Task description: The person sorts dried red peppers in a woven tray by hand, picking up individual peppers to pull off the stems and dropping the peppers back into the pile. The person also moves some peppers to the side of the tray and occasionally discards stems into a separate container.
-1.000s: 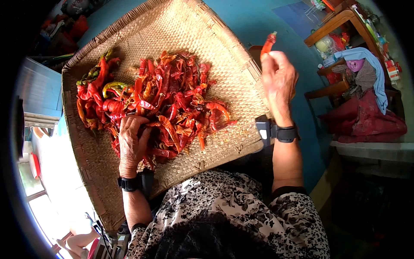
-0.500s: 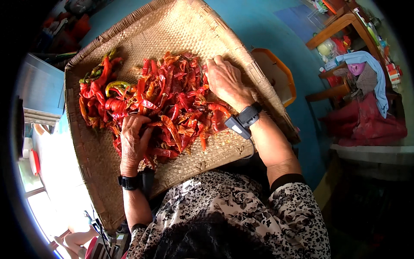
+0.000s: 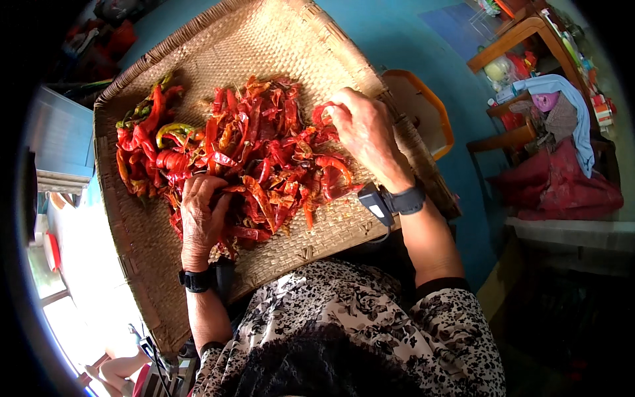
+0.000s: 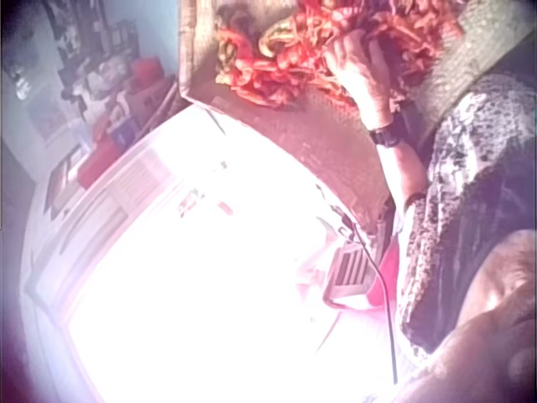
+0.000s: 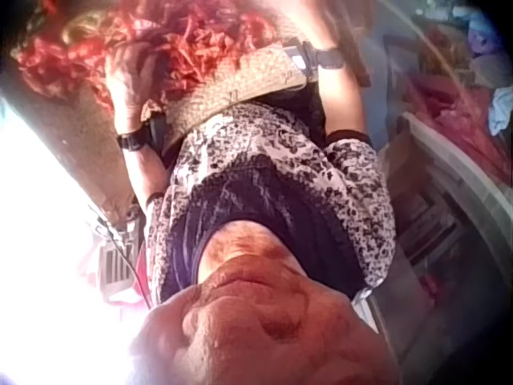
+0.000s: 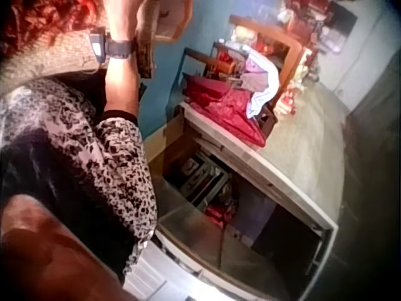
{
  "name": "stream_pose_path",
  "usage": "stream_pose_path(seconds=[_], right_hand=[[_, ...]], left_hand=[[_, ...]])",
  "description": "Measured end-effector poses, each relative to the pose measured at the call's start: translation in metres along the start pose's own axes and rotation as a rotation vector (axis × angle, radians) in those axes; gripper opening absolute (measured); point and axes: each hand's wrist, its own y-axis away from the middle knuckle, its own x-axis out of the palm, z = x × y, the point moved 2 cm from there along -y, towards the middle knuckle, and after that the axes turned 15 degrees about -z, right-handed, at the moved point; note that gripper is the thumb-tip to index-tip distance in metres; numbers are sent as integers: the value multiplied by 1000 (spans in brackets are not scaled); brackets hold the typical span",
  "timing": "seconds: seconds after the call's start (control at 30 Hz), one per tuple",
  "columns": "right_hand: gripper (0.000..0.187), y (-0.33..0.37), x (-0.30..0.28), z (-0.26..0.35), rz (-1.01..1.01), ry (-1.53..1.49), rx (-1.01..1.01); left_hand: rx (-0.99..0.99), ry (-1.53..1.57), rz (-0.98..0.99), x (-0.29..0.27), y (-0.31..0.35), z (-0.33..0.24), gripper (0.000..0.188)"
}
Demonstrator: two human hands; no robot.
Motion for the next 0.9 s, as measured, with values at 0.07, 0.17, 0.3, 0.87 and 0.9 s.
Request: stream_pose_path(seconds=[0.07, 0.17, 0.3, 0.87, 0.9], right_hand=[[6, 5, -17, 5, -93, -91, 116], [6, 2, -45, -4, -402, -26, 10], [11, -6, -83, -33, -610, 60, 91], [7, 21, 14, 1, 235, 388, -373], [7, 20, 12, 3, 277, 409, -343]], left_hand=[[9, -18, -5, 1, 0, 1, 20], [11, -15, 1, 1, -1, -2, 20], [18, -7, -1, 1, -1, 0, 20], [3, -7, 9, 0, -1, -2, 19], [1, -8, 6, -1, -1, -3, 19]])
